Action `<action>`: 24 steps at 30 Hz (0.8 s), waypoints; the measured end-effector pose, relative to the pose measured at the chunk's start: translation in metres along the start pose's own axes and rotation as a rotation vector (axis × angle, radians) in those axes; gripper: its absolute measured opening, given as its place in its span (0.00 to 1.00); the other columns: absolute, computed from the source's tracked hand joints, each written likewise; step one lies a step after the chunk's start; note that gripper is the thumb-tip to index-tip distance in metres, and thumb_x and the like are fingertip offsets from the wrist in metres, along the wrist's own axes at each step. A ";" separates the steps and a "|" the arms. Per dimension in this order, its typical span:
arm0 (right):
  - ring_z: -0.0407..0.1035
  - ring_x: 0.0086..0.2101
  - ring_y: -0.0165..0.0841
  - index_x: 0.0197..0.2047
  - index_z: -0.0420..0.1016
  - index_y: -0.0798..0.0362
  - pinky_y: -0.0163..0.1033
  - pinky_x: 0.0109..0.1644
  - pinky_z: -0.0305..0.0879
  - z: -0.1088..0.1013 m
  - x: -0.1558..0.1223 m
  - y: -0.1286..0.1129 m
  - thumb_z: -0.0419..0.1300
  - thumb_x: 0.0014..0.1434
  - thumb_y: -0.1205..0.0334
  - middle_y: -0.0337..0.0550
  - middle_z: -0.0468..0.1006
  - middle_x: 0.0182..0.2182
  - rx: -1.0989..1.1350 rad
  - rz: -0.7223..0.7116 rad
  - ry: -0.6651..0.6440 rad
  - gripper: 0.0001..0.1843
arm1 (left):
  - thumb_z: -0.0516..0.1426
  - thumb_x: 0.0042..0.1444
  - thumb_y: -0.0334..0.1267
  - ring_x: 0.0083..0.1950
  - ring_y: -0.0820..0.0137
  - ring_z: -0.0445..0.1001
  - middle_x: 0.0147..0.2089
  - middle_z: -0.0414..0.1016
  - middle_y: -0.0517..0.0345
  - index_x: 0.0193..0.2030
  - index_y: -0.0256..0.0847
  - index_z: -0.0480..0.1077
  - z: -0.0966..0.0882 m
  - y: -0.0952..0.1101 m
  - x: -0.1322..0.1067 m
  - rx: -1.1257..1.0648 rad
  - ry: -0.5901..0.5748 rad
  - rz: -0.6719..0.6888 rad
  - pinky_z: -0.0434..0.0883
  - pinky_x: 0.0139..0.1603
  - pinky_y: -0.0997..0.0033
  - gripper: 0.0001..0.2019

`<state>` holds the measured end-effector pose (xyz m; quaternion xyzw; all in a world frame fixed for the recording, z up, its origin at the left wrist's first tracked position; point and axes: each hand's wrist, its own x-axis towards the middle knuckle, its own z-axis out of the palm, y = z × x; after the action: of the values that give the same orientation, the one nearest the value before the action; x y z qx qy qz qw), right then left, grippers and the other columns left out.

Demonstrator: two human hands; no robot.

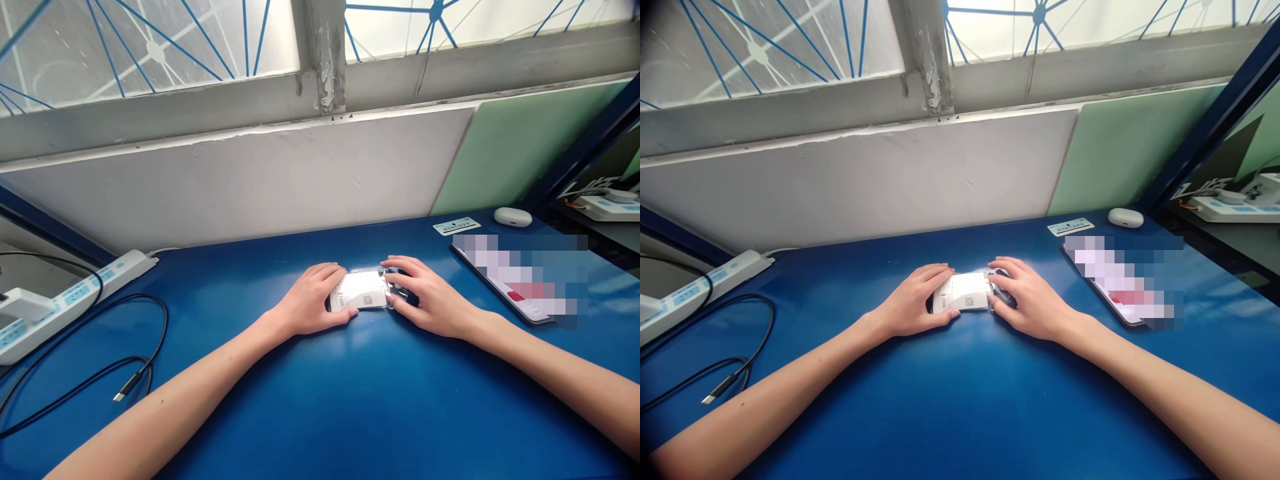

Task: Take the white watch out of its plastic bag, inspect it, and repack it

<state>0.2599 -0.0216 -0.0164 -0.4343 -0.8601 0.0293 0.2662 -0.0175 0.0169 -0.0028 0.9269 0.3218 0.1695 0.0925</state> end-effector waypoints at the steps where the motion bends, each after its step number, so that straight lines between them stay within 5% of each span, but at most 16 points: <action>1: 0.66 0.61 0.49 0.52 0.77 0.53 0.56 0.60 0.69 0.001 0.000 0.000 0.57 0.65 0.58 0.58 0.74 0.59 0.036 -0.012 -0.028 0.15 | 0.62 0.56 0.54 0.65 0.47 0.68 0.62 0.73 0.40 0.59 0.37 0.68 0.000 0.000 0.000 -0.001 0.004 0.000 0.66 0.66 0.47 0.30; 8: 0.68 0.60 0.51 0.47 0.79 0.50 0.58 0.61 0.70 0.003 0.000 0.005 0.61 0.64 0.57 0.56 0.74 0.60 0.183 0.012 -0.009 0.11 | 0.62 0.56 0.54 0.65 0.48 0.68 0.62 0.73 0.41 0.60 0.37 0.67 0.001 -0.001 0.000 -0.009 0.005 0.007 0.67 0.65 0.48 0.30; 24: 0.68 0.59 0.49 0.46 0.77 0.49 0.58 0.60 0.70 0.003 0.002 0.005 0.60 0.65 0.63 0.53 0.77 0.54 0.146 -0.052 0.005 0.08 | 0.62 0.56 0.53 0.65 0.47 0.69 0.61 0.73 0.42 0.60 0.39 0.68 -0.001 0.002 0.000 -0.022 0.001 -0.016 0.67 0.65 0.47 0.30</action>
<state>0.2614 -0.0167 -0.0195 -0.3911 -0.8661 0.0840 0.2998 -0.0163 0.0154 -0.0013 0.9232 0.3272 0.1727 0.1041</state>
